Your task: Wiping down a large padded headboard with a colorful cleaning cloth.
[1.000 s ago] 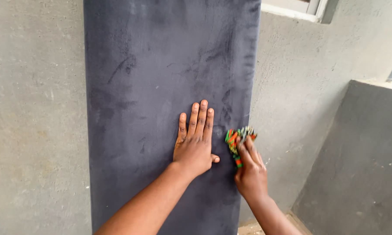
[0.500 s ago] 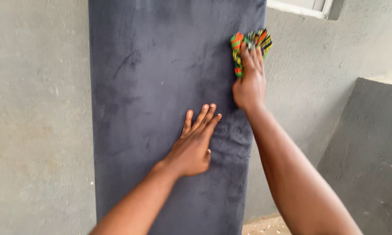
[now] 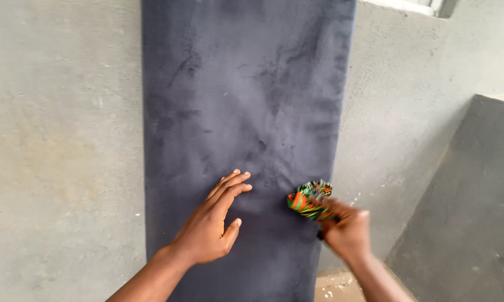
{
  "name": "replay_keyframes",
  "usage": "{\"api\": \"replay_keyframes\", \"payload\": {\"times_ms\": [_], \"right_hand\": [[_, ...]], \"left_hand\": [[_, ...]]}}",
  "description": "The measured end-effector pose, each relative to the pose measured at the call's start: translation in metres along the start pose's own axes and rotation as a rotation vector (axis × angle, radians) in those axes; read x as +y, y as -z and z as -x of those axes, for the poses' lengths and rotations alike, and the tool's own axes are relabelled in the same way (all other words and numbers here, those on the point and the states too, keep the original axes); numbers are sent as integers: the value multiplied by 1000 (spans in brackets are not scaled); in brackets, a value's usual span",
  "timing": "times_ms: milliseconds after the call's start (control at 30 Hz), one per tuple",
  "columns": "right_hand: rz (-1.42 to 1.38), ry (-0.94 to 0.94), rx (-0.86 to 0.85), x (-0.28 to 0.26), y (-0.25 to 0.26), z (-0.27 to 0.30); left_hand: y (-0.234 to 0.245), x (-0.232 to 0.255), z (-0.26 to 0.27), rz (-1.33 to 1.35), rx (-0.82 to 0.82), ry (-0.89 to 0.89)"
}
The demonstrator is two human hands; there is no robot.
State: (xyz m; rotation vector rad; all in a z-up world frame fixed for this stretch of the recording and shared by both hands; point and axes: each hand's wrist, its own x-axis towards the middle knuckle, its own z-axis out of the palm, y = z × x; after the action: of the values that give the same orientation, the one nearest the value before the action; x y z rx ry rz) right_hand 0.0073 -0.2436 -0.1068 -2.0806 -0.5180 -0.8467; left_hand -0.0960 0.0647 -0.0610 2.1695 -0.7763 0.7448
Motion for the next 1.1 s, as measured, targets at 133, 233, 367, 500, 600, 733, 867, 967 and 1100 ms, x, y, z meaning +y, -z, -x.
{"api": "replay_keyframes", "payload": {"times_ms": [133,233,367,500,600,733,867,967,1100], "right_hand": [[-364,-13,215,-73,5,-70],[-527,321,331,-92,-46,-103],[43,353,305,-118,-113,-40],[29,389,5,-115,-127,37],[-747,376,-211,-69,-134,31],[-1249,384,9,-157,-95,-58],[-311,508,316,-215,-131,-88],[-51,701,130,-198,-175,-40],[-163,924,-519,-182,-174,14]], "left_hand": [[7,-20,7,-422,191,-113],[11,-30,16,-671,521,115],[3,-62,28,-595,633,170],[9,-60,31,-480,621,169],[21,-38,33,-362,577,196],[35,-39,39,-223,548,157],[34,-55,50,105,639,85],[29,-63,57,251,756,-40],[40,-65,65,700,718,-59]]}}
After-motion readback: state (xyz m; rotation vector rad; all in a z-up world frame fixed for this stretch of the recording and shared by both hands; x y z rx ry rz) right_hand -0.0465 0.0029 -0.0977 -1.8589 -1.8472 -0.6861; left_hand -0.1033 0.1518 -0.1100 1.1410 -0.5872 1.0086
